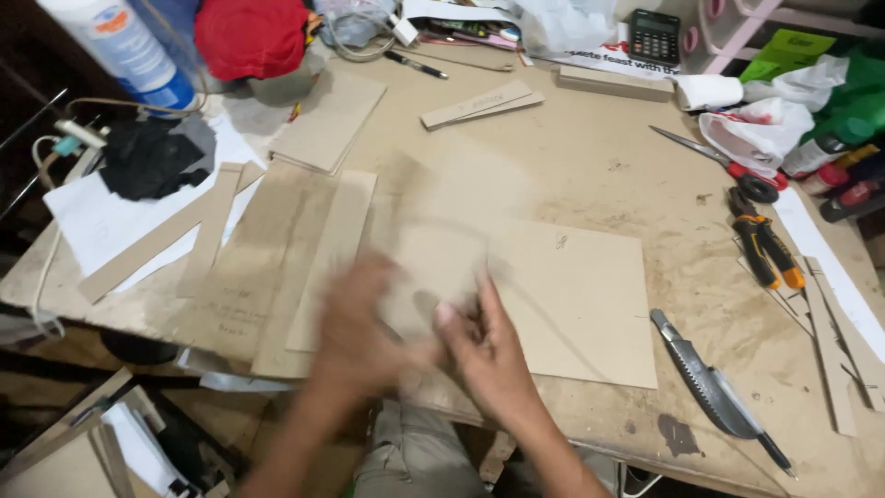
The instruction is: Cutting cardboard strips to specific sizes using a utility knife and marking them with a pen for identification.
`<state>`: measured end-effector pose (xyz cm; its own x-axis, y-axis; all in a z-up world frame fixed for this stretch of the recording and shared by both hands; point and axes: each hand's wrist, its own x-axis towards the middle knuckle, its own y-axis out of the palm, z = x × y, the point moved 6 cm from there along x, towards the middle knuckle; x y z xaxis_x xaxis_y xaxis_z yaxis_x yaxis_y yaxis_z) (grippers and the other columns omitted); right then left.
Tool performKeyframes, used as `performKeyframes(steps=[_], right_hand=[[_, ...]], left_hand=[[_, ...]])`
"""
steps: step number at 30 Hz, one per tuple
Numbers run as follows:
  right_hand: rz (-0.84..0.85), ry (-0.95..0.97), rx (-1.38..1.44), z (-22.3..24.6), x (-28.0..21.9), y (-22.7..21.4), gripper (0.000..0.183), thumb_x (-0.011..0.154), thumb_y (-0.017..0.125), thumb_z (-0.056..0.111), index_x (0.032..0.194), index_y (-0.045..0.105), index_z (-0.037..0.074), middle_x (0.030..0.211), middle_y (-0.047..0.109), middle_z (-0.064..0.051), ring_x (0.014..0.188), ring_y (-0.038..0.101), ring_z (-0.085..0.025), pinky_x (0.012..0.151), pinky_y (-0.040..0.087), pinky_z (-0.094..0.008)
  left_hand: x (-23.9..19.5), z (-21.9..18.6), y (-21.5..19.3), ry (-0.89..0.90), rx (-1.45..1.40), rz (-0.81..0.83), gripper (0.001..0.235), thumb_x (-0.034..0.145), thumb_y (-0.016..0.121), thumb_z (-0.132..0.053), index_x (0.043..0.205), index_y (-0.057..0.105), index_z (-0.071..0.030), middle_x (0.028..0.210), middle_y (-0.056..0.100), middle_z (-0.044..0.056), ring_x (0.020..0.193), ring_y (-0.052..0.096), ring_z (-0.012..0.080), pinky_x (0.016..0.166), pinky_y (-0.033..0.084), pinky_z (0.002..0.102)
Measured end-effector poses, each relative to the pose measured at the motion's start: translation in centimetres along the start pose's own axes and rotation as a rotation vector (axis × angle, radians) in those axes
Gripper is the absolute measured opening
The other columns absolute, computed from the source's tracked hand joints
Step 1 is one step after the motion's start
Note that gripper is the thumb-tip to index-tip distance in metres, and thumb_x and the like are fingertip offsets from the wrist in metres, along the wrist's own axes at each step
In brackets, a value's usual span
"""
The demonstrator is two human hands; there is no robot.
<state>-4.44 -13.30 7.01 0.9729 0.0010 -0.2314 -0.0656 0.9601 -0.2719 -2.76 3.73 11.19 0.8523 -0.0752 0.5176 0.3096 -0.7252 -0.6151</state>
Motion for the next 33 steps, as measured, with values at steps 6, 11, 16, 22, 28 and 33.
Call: performKeyframes(steps=[6,11,16,22,28,33], right_hand=[[-0.042,-0.009,0.087,-2.1,1.2,-0.3,0.023,0.104,0.056,0.026,0.113,0.046,0.008,0.08,0.058,-0.01,0.066,0.055,-0.019,0.053,0.05,-0.033],[-0.059,-0.058,0.041,-2.8,1.7,-0.7,0.045,0.103,0.055,0.022,0.141,0.037,0.005,0.091,0.068,-0.02,0.074,0.063,-0.024,0.054,0.054,-0.037],[-0.053,-0.154,-0.129,-0.4,0.5,1.4,0.055,0.104,0.045,0.021,0.156,0.041,0.005,0.126,0.065,-0.037,0.122,0.062,-0.05,0.098,0.054,-0.06],[0.038,-0.458,0.013,-4.2,5.4,6.9,0.073,0.082,0.045,-0.011,0.154,0.034,-0.011,0.152,0.036,-0.043,0.139,0.037,-0.058,0.116,0.033,-0.063],[-0.194,-0.703,-0.077,-2.9,-1.7,-4.9,0.013,0.098,0.063,0.017,0.11,0.067,0.017,0.129,0.065,-0.015,0.119,0.065,-0.027,0.103,0.05,-0.035],[-0.993,-0.244,-0.446,-11.5,-7.9,-32.0,0.026,0.094,0.069,0.016,0.12,0.071,0.019,0.101,0.071,0.001,0.087,0.066,-0.014,0.081,0.052,-0.029]], left_hand=[[-3.8,7.7,1.6,-0.159,0.058,-0.025,0.068,0.061,0.092,-0.031,0.121,0.074,-0.005,0.118,0.069,0.025,0.124,0.058,0.0474,0.103,0.045,0.062],[-1.7,10.4,-1.0,-0.599,0.333,0.11,0.072,0.084,0.079,-0.033,0.147,0.053,-0.01,0.126,0.06,0.026,0.115,0.06,0.0543,0.098,0.048,0.065],[-1.1,11.2,-2.8,-0.809,0.073,0.125,0.074,0.084,0.08,-0.032,0.15,0.053,-0.013,0.124,0.07,0.021,0.119,0.066,0.0411,0.099,0.051,0.053],[-2.7,10.4,-5.8,-0.336,-0.069,-0.233,0.038,0.104,0.068,-0.008,0.131,0.063,0.018,0.104,0.065,0.044,0.096,0.065,0.0566,0.084,0.051,0.058],[-4.8,11.3,-1.2,-0.066,0.372,-0.015,0.034,0.104,0.075,-0.028,0.092,0.058,-0.002,0.085,0.058,0.018,0.084,0.057,0.0409,0.08,0.043,0.05],[-6.3,7.3,0.8,-0.158,0.441,0.118,0.08,0.081,0.083,-0.064,0.125,0.068,0.0,0.121,0.047,0.02,0.104,0.038,0.0345,0.087,0.029,0.045]])
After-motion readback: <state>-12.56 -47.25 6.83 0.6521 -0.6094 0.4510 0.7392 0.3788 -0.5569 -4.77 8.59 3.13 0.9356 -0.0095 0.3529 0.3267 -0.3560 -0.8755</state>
